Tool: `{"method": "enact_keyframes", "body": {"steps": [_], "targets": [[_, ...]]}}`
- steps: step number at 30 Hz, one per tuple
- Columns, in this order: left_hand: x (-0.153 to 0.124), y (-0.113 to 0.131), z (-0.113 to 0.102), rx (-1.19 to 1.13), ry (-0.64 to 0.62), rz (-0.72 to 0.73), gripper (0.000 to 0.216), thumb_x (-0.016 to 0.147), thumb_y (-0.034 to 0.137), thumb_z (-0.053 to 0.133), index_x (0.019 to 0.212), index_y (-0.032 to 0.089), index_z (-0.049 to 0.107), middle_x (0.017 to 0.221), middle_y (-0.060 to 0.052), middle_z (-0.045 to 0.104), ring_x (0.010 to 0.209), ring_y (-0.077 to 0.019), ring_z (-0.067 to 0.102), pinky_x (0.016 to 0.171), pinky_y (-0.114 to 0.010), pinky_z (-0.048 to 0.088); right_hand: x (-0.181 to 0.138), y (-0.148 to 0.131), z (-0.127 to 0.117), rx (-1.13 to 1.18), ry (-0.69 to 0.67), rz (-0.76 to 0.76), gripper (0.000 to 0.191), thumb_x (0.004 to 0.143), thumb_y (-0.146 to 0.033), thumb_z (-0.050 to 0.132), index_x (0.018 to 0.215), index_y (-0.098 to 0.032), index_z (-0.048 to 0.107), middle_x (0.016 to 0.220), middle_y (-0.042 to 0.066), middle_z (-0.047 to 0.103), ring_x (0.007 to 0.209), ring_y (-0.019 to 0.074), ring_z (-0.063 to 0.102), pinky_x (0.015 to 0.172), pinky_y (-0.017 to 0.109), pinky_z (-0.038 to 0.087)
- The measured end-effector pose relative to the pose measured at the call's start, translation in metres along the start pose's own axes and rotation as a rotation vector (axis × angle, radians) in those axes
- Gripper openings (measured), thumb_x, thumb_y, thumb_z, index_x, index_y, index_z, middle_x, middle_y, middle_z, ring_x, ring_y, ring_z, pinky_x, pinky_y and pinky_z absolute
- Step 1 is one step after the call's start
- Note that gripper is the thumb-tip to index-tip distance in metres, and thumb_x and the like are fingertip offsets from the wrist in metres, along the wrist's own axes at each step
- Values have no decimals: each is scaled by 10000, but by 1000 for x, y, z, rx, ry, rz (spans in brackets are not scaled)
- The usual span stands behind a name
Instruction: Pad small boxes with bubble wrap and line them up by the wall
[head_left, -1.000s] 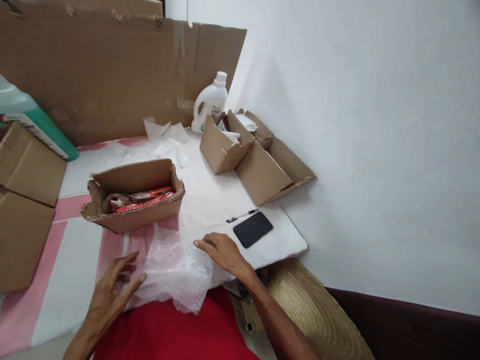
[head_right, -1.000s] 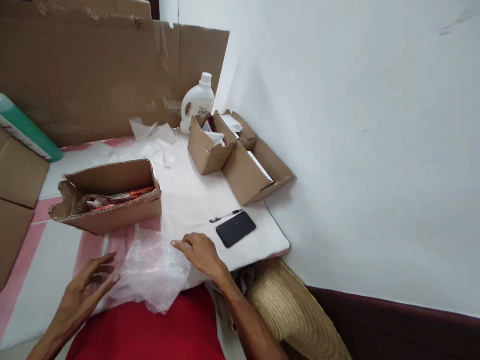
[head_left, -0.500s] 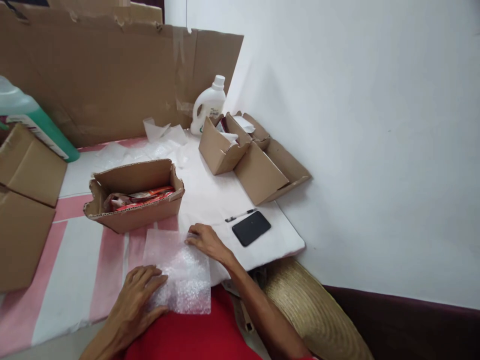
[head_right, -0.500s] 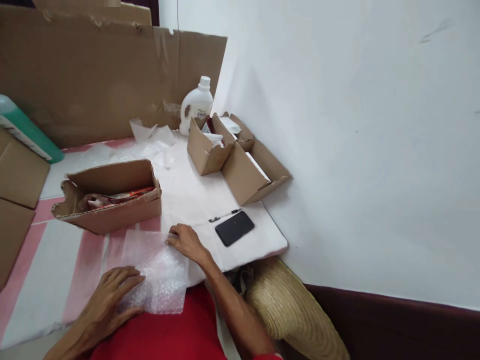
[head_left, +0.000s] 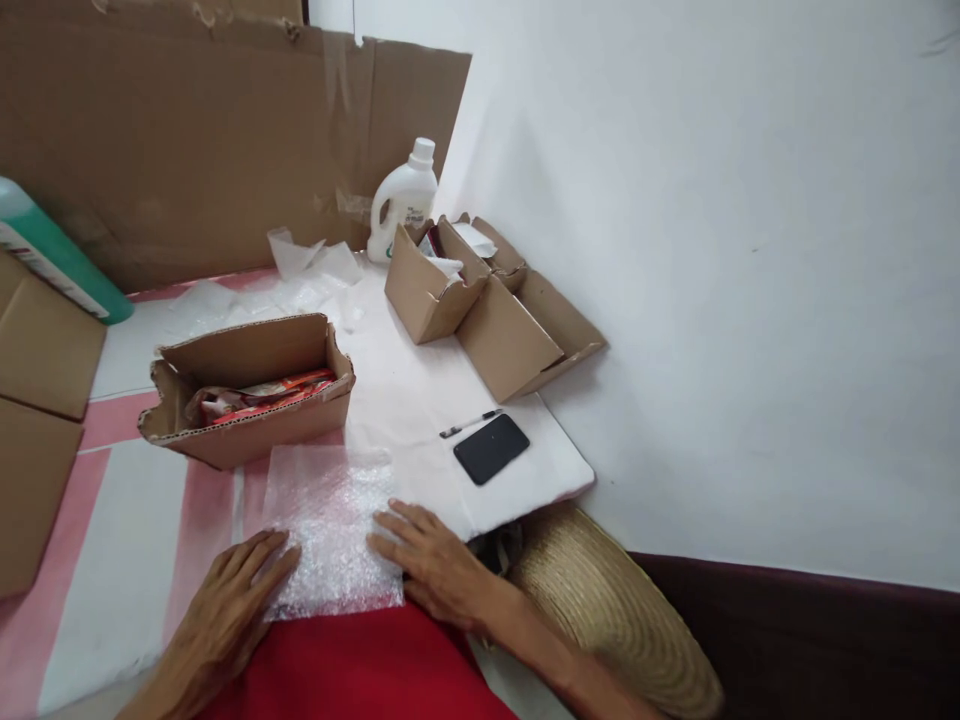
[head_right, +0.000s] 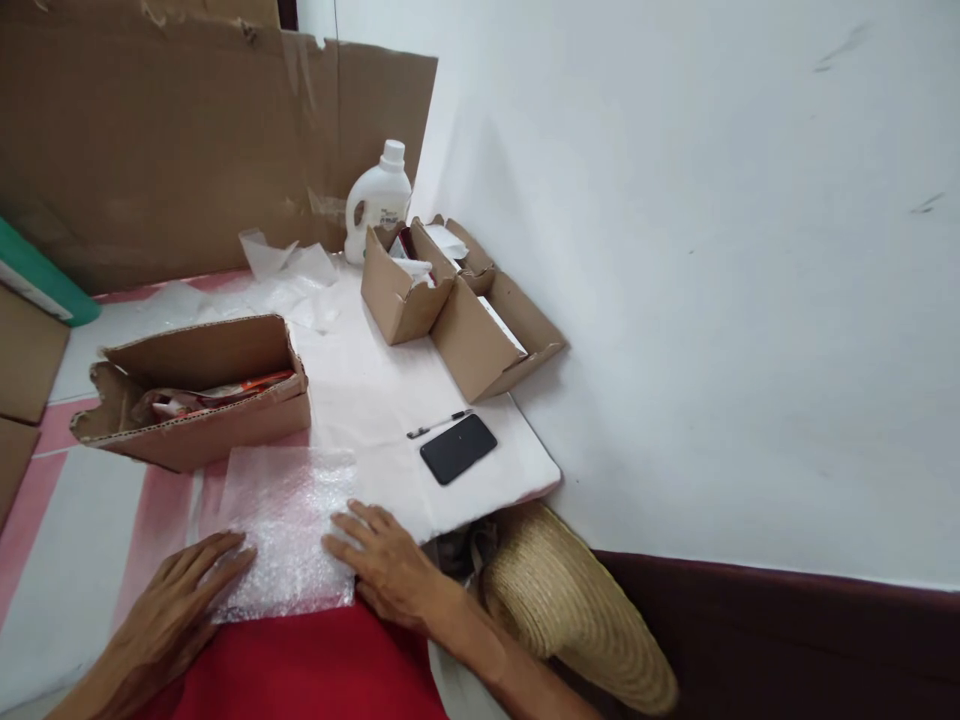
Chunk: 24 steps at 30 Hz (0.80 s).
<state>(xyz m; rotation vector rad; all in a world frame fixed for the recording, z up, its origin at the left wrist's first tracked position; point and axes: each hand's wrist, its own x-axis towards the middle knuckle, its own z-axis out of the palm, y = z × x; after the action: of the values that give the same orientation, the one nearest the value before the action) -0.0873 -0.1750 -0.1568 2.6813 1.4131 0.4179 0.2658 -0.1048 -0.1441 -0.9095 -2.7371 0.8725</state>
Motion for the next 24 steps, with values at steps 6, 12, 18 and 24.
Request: {"method": "enact_keyframes", "body": {"steps": [6,12,18,24], "targets": [[0,4,-4,-139,196,2,270,884,216,608,1123,301,701,1193,-48,754,1103,-211,701,906,-303,558,11,-4,42,236,336,55,321,936,-123,461,1136,-207,697,1121,83,747,1148,242,633,1048,436,455],[38,19,-28,-673,97,-656,341,942,524,527,909,238,709,851,-25,742,777,-202,705,687,-268,557,27,-12,6,595,436,411,312,993,-346,513,721,-199,559,668,-39,519,642,127,474,615,241,361],[76,7,-11,-601,63,-866,475,834,673,508,777,220,638,655,-9,650,611,-195,599,597,-297,471,45,3,18,382,510,541,262,954,-344,522,727,-213,528,650,-38,495,630,138,456,616,252,325],[63,6,-8,-392,191,-984,625,822,733,481,1113,199,628,987,-81,689,784,-236,652,747,-368,524,51,3,25,166,500,594,129,975,-280,526,978,-204,631,796,28,645,718,198,605,700,295,457]]}}
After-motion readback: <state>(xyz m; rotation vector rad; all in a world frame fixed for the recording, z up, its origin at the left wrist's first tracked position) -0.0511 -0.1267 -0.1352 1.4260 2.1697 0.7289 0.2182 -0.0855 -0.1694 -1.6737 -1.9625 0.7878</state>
